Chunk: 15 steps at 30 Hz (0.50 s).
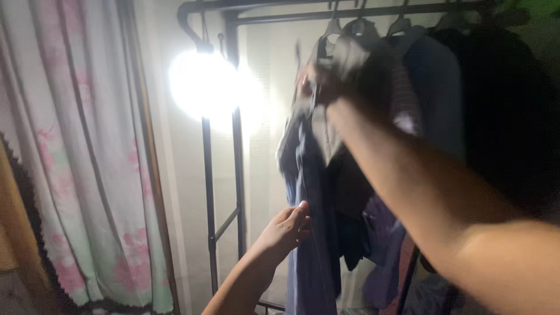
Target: The person irons a pair of blue jeans on a pink ironing board, smoothing the legs and waistband with a white iron. After ironing, the person buttons the jeans, places them on a black hanger, and hangs the hanger on a metal clothing rack.
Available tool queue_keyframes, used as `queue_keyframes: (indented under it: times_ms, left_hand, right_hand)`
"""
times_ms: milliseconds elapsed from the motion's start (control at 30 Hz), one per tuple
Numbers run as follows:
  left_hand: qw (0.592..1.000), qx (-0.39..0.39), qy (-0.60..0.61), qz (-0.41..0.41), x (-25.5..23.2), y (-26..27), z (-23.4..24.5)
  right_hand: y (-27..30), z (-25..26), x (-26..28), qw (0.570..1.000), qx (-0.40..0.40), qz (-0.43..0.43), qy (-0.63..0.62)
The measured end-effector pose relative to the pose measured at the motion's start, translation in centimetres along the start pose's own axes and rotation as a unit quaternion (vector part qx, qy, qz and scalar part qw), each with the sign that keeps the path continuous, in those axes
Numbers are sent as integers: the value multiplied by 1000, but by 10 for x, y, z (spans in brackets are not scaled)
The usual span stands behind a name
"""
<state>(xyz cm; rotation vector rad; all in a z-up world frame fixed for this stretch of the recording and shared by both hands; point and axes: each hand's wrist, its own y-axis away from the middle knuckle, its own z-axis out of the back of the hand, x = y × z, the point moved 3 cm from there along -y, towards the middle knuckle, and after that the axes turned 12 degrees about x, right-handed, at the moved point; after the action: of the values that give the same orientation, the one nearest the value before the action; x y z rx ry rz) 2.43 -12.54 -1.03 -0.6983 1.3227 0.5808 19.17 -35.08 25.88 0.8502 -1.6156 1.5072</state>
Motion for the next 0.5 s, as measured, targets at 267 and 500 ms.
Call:
queue_keyframes:
  times_ms: [267, 500]
  left_hand:
    - [999, -38, 17, 13, -16, 26, 13]
    - [999, -28, 6, 24, -32, 56, 27]
  right_hand:
    - [-52, 10, 107, 998, 0, 48, 39]
    - [-81, 22, 150, 998, 26, 37, 37]
